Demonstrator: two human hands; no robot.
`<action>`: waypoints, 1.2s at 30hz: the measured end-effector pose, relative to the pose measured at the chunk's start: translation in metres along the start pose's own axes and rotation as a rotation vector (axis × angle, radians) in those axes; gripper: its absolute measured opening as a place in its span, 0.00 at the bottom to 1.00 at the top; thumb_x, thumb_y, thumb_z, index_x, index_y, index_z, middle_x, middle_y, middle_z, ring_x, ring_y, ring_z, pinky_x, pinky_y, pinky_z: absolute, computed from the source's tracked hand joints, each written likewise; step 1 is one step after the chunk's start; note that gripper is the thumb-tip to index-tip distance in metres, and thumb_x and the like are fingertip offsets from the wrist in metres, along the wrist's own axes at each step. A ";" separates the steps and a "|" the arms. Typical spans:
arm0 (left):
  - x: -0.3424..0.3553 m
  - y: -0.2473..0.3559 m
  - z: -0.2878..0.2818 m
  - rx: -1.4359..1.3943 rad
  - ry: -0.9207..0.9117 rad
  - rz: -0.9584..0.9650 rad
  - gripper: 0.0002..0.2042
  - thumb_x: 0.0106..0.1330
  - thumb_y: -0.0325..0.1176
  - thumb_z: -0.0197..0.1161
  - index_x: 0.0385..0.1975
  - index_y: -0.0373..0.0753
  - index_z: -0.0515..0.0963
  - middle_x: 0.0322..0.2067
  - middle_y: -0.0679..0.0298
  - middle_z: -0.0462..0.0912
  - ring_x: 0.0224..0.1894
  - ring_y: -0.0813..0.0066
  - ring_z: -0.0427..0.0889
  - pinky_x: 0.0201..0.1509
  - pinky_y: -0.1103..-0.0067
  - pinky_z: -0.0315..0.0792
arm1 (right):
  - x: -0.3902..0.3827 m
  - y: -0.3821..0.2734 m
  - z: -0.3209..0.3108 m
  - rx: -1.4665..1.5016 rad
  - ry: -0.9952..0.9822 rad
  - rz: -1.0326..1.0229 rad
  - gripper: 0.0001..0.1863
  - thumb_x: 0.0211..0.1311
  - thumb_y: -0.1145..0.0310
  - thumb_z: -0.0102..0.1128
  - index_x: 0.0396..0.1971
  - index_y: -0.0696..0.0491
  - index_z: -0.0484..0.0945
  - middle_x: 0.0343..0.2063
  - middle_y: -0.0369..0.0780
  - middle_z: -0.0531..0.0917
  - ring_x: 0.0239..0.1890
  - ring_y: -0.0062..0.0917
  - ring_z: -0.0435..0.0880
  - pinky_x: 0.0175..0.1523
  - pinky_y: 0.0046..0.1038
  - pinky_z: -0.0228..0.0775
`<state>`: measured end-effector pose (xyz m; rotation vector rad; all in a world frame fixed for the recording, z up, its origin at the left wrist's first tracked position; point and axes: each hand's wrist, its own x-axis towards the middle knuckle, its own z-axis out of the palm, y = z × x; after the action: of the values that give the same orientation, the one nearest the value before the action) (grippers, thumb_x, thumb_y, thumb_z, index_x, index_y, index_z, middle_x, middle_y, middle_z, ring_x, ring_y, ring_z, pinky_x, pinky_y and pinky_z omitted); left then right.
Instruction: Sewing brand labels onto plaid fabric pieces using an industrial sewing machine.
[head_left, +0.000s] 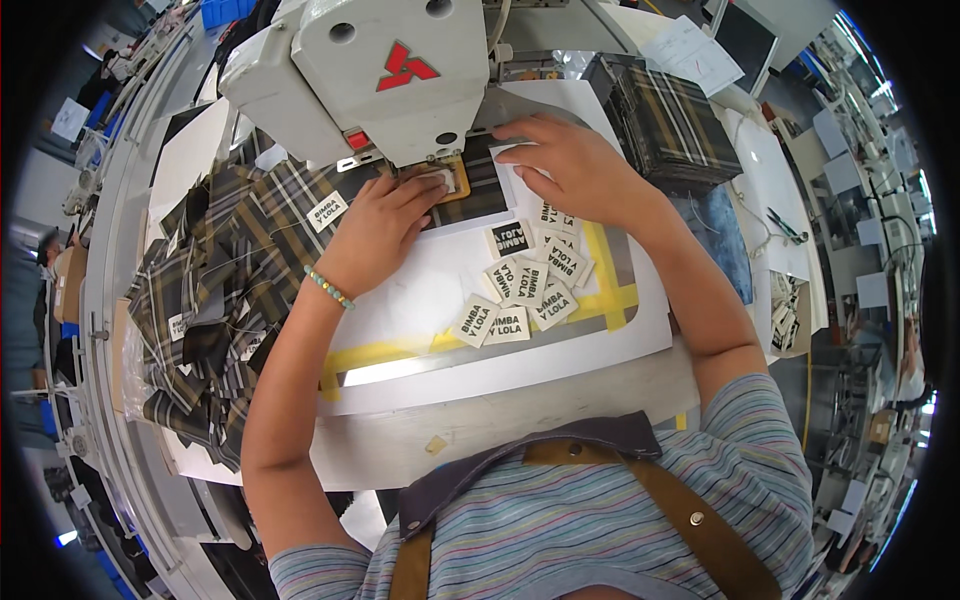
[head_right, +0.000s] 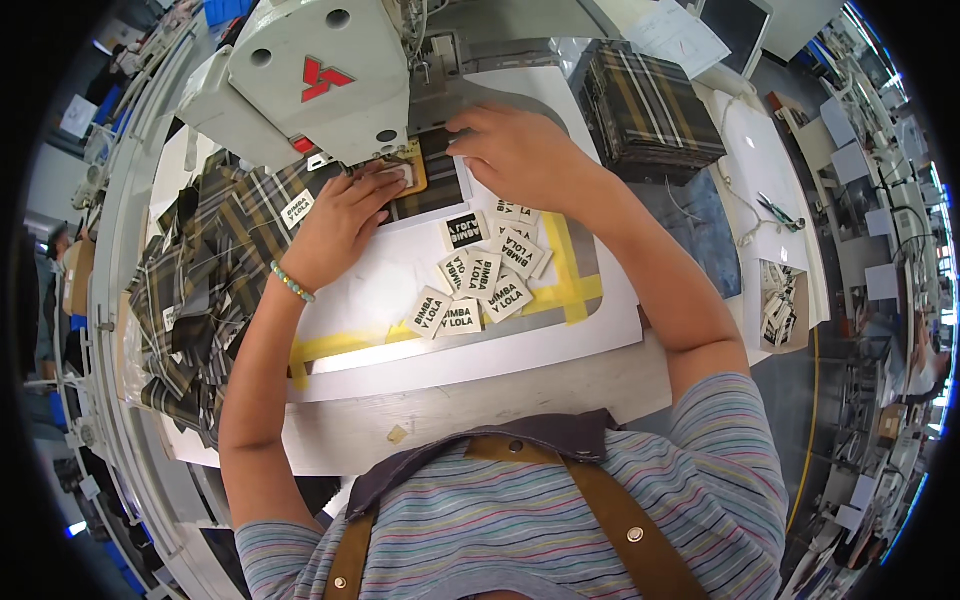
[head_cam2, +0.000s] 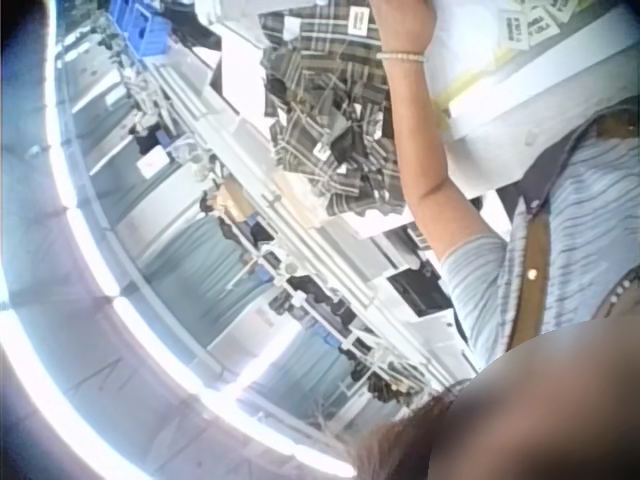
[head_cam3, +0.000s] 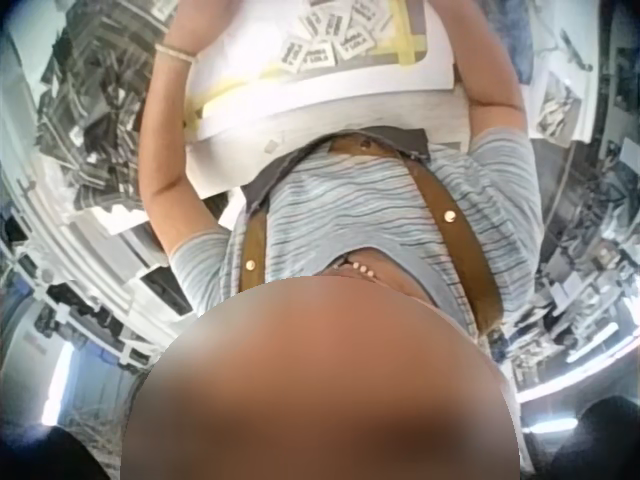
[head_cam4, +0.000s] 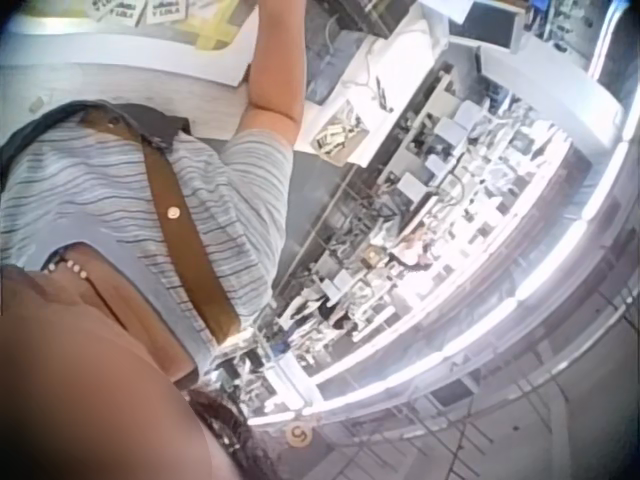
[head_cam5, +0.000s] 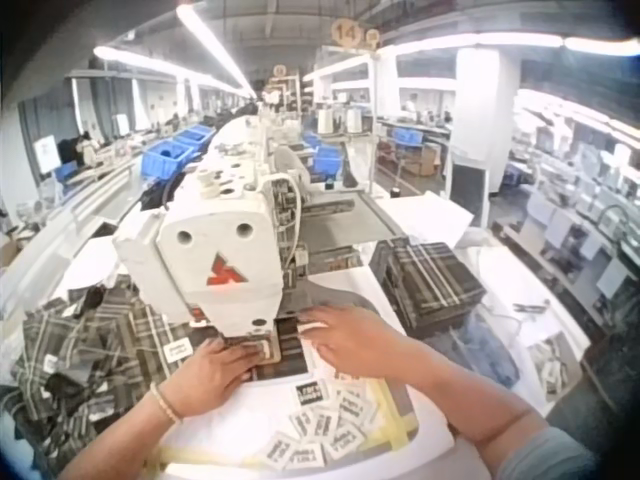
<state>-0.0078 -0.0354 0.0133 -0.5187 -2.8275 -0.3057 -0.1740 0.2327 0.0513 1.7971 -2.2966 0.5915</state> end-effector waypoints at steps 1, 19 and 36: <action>0.000 0.000 0.001 -0.019 0.008 0.009 0.22 0.72 0.24 0.63 0.66 0.39 0.80 0.67 0.63 0.80 0.72 0.58 0.73 0.70 0.65 0.68 | -0.001 0.000 0.001 -0.005 -0.001 0.000 0.14 0.70 0.71 0.62 0.51 0.51 0.89 0.61 0.38 0.84 0.61 0.38 0.83 0.62 0.40 0.80; 0.006 -0.018 0.006 -0.023 0.066 -0.054 0.23 0.72 0.23 0.62 0.67 0.41 0.79 0.60 0.58 0.83 0.50 0.52 0.76 0.65 0.65 0.70 | -0.004 0.027 0.019 -0.083 0.005 0.086 0.13 0.71 0.70 0.62 0.50 0.53 0.89 0.61 0.37 0.84 0.63 0.37 0.81 0.65 0.39 0.78; -0.027 -0.034 -0.013 -0.031 0.150 -0.171 0.18 0.66 0.26 0.71 0.56 0.34 0.82 0.59 0.56 0.83 0.67 0.49 0.76 0.73 0.62 0.71 | -0.009 0.008 0.045 -0.057 -0.272 0.070 0.30 0.82 0.49 0.53 0.75 0.49 0.73 0.79 0.39 0.67 0.82 0.35 0.59 0.84 0.50 0.49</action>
<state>0.0065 -0.0783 0.0125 -0.2488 -2.7286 -0.4031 -0.1742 0.2238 0.0060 1.8778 -2.5302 0.3033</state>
